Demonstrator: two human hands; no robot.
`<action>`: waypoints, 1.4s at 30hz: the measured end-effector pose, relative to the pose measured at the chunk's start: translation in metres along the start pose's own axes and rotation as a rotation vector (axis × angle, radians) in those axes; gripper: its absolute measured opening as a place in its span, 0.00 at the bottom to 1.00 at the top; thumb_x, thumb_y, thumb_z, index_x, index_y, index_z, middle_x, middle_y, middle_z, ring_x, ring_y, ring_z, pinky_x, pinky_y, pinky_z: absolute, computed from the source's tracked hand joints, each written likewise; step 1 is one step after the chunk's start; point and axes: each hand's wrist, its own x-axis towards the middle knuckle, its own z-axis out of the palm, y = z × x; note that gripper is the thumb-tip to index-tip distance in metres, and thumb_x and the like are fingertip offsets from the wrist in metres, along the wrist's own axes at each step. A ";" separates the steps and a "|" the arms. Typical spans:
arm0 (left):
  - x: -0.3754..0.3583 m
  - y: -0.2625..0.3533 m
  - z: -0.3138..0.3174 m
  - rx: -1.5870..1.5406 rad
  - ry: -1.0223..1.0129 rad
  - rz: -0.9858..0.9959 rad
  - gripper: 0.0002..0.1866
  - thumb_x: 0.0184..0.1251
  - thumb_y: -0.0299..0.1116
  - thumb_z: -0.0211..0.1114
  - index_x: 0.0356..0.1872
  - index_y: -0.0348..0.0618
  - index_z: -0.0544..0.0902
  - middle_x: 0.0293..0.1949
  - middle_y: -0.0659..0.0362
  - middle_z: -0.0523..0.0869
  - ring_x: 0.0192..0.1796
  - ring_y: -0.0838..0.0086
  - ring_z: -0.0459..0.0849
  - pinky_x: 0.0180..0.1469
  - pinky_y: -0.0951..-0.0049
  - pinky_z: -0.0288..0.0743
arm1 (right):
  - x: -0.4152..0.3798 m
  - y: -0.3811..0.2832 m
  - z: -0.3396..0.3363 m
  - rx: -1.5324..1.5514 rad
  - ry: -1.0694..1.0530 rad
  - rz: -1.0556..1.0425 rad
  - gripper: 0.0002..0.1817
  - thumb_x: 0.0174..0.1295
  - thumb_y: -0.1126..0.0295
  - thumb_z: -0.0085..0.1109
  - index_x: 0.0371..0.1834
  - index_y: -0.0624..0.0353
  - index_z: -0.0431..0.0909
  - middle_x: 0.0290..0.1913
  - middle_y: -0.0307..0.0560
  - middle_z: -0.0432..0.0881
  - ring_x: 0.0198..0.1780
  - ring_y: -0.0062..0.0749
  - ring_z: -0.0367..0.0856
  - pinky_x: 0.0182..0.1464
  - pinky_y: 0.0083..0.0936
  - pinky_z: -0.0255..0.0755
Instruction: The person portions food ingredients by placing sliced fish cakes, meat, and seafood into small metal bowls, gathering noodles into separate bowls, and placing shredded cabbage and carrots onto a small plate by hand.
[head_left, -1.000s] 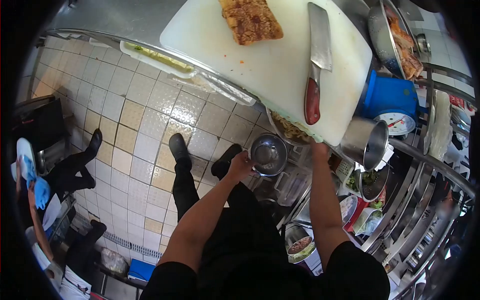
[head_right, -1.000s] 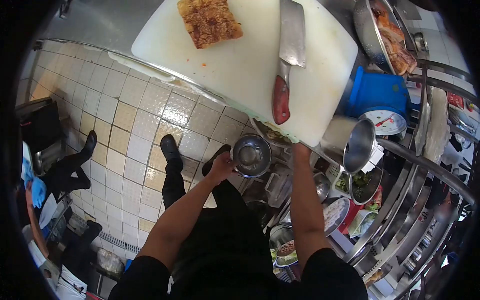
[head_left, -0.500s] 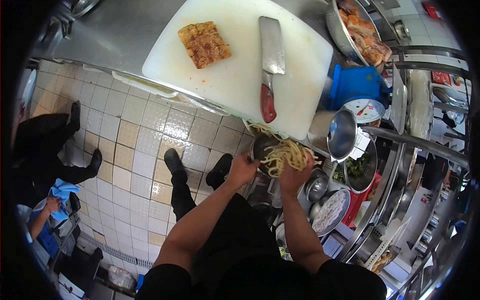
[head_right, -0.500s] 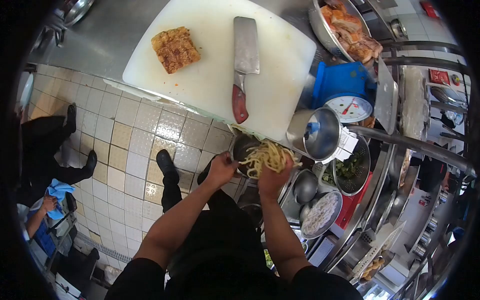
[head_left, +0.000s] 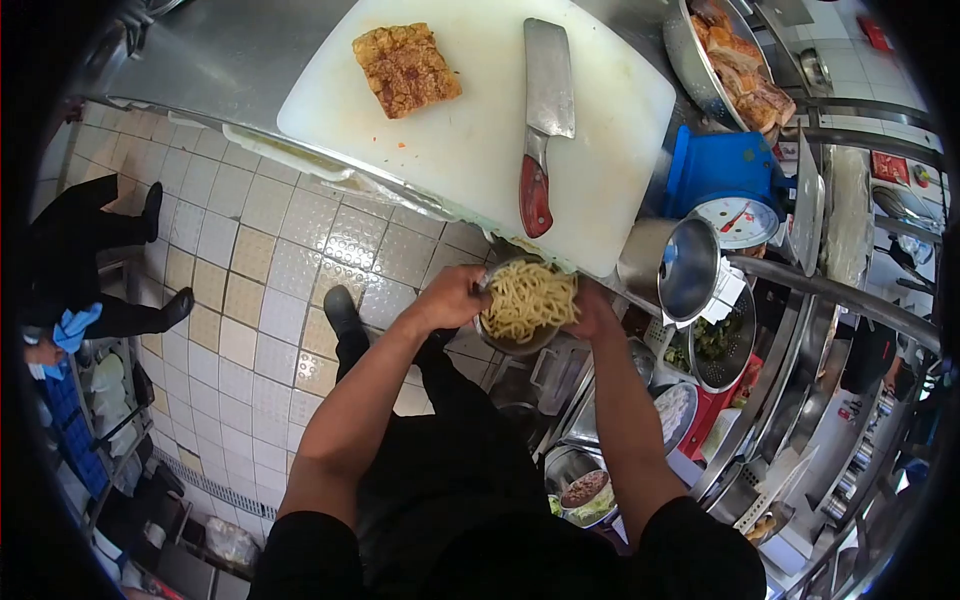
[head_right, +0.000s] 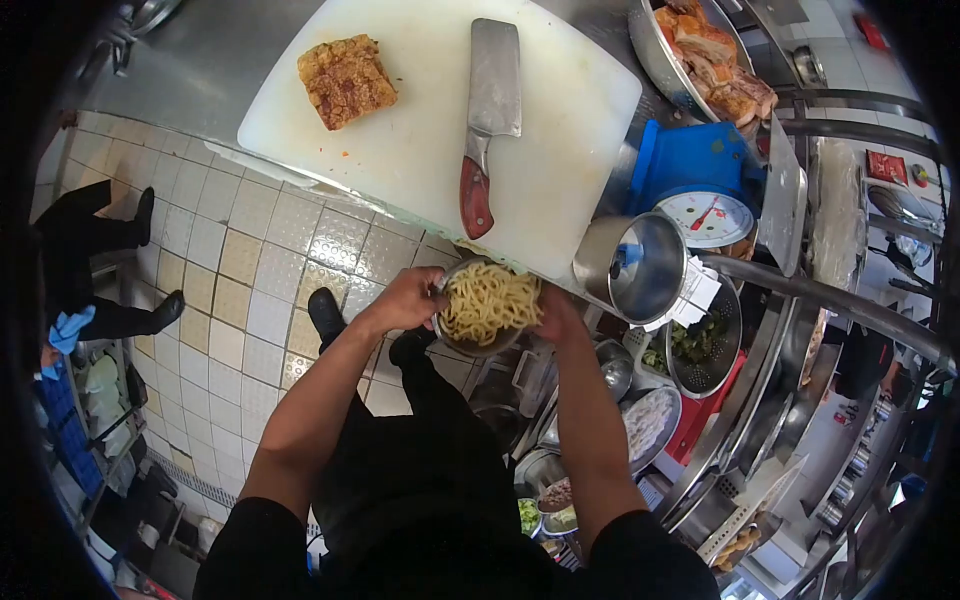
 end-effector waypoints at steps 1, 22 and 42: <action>-0.005 0.012 -0.001 0.044 -0.067 -0.049 0.10 0.61 0.26 0.61 0.41 0.31 0.79 0.27 0.55 0.83 0.25 0.74 0.83 0.24 0.74 0.80 | 0.015 -0.005 0.004 0.132 -0.038 0.019 0.29 0.69 0.47 0.47 0.61 0.59 0.70 0.57 0.52 0.78 0.50 0.39 0.82 0.53 0.42 0.78; -0.003 -0.009 0.053 -0.252 0.063 -0.164 0.09 0.61 0.27 0.62 0.38 0.30 0.78 0.30 0.55 0.83 0.28 0.73 0.84 0.25 0.73 0.84 | -0.110 0.050 0.094 -0.310 0.331 -0.977 0.07 0.63 0.79 0.52 0.41 0.68 0.77 0.38 0.49 0.83 0.41 0.29 0.82 0.45 0.22 0.74; -0.001 -0.002 0.015 -0.114 0.082 -0.076 0.09 0.63 0.28 0.61 0.40 0.32 0.81 0.26 0.58 0.83 0.23 0.79 0.80 0.23 0.77 0.77 | -0.072 0.019 0.029 -0.871 0.427 -0.599 0.26 0.64 0.49 0.56 0.53 0.61 0.77 0.54 0.53 0.80 0.54 0.46 0.79 0.57 0.41 0.71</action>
